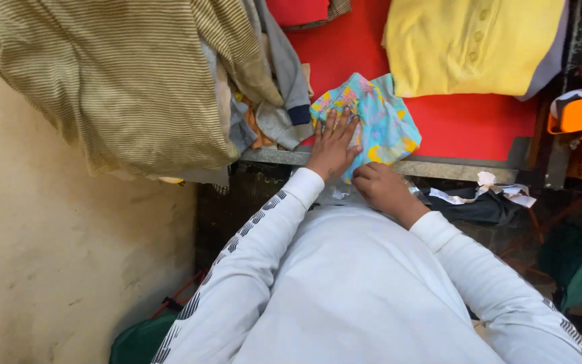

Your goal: The person folds various clothing items, including a beige t-shirt, a grey sweatshirt, a striped shirt, and colorful children's pants, on a red surface. They handle each item by hand, smoothing and folding them into neat stacks.

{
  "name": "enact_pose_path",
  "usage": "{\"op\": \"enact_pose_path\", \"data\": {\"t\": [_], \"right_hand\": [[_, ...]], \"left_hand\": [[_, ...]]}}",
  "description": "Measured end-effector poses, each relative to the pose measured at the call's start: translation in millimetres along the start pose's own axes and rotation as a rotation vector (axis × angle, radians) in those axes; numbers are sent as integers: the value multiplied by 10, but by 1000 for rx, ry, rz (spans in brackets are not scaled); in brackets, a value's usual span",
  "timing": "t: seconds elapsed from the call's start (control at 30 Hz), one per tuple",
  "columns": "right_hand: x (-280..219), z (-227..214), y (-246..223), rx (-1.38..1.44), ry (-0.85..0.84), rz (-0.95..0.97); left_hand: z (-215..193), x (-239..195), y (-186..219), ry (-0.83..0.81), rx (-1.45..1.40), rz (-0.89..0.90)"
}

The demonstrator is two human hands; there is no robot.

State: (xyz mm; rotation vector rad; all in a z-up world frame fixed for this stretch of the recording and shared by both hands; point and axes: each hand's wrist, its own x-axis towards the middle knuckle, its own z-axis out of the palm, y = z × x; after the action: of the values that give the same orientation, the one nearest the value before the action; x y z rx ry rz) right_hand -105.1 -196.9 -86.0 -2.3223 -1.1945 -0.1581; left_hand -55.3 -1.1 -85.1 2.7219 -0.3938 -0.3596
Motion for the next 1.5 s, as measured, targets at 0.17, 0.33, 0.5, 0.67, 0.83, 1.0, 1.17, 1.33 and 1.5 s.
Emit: {"op": "enact_pose_path", "data": {"t": [0.17,0.33,0.5,0.67,0.83,1.0,1.17,1.33,1.5], "right_hand": [[-28,-3,-29,-42,6,14],[-29,-316,-102,78,-38,33],[-388,-770,-18,344,-187,571],[-1195,-1135,444,55,-139,979],[-1790,-1165,878,-202,-172,1203],[-1230,-1495,693,-259,-351,1384],[-676,-1082,968,-230,-73,1069],[234,-575,1282,-156,181,527],[343,-353,1693,-221,181,424]], "left_hand": [[25,19,36,-36,12,-17],[-26,11,73,-48,-6,-24],[21,27,33,-60,-21,-16],[88,23,4,-50,-9,-16],[101,21,14,-35,2,-20],[69,-4,13,-30,-25,-6],[127,38,-31,-5,-19,0],[165,4,-42,-6,-30,-3],[229,26,-51,29,25,-9]]}}
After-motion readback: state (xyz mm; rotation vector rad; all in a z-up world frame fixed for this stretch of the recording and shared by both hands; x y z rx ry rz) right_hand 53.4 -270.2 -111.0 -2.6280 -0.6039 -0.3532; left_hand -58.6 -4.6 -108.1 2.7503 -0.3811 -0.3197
